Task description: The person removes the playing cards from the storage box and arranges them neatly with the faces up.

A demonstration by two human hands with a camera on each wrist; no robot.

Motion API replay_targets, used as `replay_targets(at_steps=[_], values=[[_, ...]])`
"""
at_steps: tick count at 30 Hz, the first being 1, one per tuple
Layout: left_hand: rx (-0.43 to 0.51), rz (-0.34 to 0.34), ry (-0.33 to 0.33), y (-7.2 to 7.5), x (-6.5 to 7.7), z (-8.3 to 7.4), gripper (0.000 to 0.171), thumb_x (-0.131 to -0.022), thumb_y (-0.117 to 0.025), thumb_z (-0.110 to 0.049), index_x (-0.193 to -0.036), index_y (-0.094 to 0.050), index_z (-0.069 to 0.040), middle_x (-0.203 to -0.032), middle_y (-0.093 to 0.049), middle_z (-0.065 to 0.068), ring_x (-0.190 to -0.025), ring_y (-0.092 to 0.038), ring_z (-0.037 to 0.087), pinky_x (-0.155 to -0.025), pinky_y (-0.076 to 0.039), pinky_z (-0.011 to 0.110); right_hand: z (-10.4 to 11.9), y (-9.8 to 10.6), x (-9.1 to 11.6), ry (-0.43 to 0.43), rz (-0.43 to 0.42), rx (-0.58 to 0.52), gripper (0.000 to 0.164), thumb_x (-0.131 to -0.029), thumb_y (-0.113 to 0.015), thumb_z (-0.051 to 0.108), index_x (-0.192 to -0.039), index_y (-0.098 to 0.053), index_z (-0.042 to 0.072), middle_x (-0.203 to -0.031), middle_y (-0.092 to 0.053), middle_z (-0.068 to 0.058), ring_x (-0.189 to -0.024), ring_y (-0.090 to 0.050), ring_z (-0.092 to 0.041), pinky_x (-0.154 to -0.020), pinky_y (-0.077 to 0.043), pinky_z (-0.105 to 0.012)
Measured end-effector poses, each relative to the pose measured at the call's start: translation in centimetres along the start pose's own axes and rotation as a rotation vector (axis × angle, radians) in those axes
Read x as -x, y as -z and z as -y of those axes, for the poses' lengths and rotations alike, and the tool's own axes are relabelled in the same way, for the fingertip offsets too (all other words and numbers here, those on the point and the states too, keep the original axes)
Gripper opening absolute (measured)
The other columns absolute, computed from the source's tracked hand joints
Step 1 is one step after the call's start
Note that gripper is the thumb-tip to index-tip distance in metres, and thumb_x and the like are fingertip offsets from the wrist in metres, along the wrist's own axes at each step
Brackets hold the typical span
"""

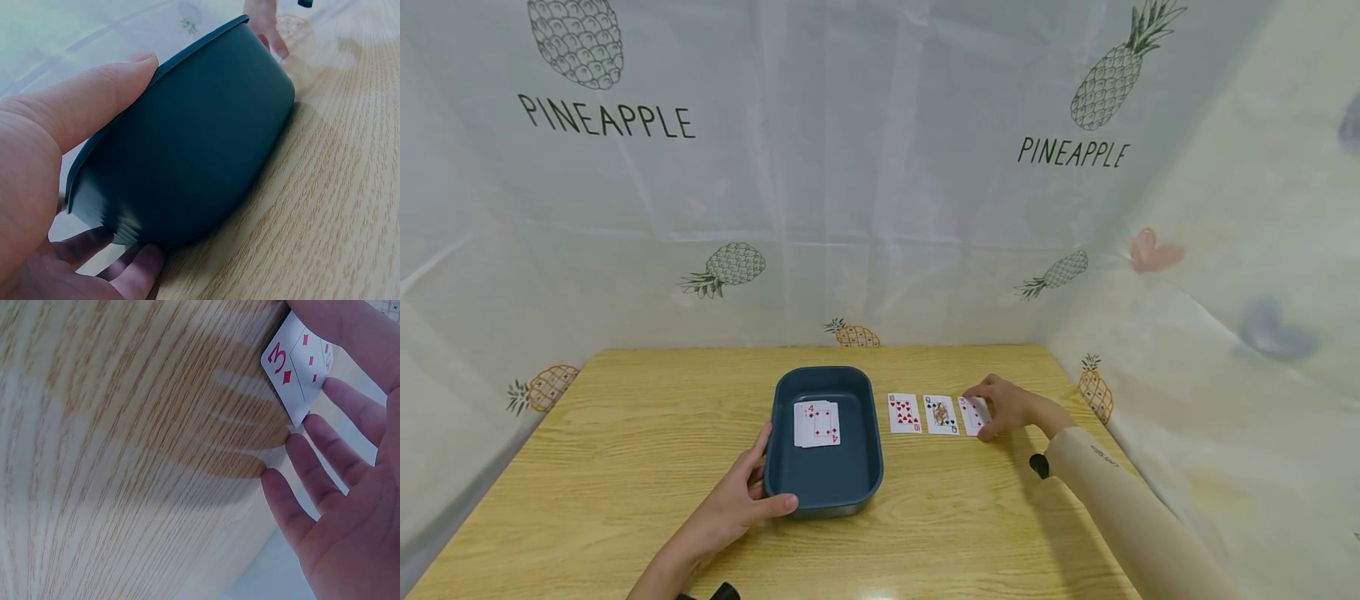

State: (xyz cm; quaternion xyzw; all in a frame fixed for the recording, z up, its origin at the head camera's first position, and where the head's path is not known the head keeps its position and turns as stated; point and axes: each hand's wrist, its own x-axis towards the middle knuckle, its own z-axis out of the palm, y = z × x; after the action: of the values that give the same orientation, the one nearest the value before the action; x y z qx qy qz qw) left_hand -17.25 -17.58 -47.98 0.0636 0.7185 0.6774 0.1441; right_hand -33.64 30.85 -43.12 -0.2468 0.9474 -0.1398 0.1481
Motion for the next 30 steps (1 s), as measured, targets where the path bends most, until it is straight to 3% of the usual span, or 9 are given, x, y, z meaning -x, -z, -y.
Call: replay_targets(at_steps=[15, 22, 26, 30], values=[[0.006, 0.013, -0.011, 0.1, 0.0, 0.2, 0.115, -0.094, -0.083, -0.015, -0.173, 0.0, -0.028, -0.168, -0.015, 0.027, -0.133, -0.06, 0.039, -0.097, -0.06, 0.035, 0.2, 0.1, 0.0, -0.021, 0.013, 0.004, 0.08, -0.081, -0.093, 0.025, -0.15, -0.059, 0.006, -0.132, -0.052, -0.021, -0.112, -0.051, -0.035, -0.097, -0.048, -0.056], [0.005, 0.014, -0.014, 0.0, 0.0, 0.4, 0.114, -0.094, -0.083, -0.014, -0.173, -0.001, -0.028, -0.167, -0.017, 0.026, -0.134, -0.06, 0.039, -0.097, -0.06, 0.033, 0.9, 1.5, 0.2, 0.015, 0.014, 0.06, 0.086, -0.085, -0.091, 0.03, -0.155, -0.05, 0.001, -0.14, -0.049, -0.026, -0.117, -0.053, -0.039, -0.099, -0.05, -0.059], [0.005, 0.007, -0.009, 0.1, 0.0, 0.3, 0.115, -0.094, -0.084, -0.015, -0.173, -0.001, -0.029, -0.167, -0.017, 0.026, -0.133, -0.06, 0.039, -0.097, -0.06, 0.035, 2.9, 2.6, 0.1, 0.09, -0.034, 0.056, 0.083, -0.091, -0.087, 0.029, -0.158, -0.047, 0.002, -0.145, -0.046, -0.025, -0.13, -0.05, -0.044, -0.103, -0.048, -0.063], [0.005, 0.002, -0.003, 0.0, 0.0, 0.1, 0.115, -0.094, -0.084, -0.015, -0.173, -0.001, -0.028, -0.167, -0.016, 0.026, -0.134, -0.059, 0.039, -0.097, -0.06, 0.036, 7.1, 3.4, -0.5, 0.175, -0.086, 0.016, 0.084, -0.093, -0.085, 0.032, -0.161, -0.044, 0.005, -0.15, -0.046, -0.023, -0.135, -0.05, -0.042, -0.106, -0.048, -0.062]])
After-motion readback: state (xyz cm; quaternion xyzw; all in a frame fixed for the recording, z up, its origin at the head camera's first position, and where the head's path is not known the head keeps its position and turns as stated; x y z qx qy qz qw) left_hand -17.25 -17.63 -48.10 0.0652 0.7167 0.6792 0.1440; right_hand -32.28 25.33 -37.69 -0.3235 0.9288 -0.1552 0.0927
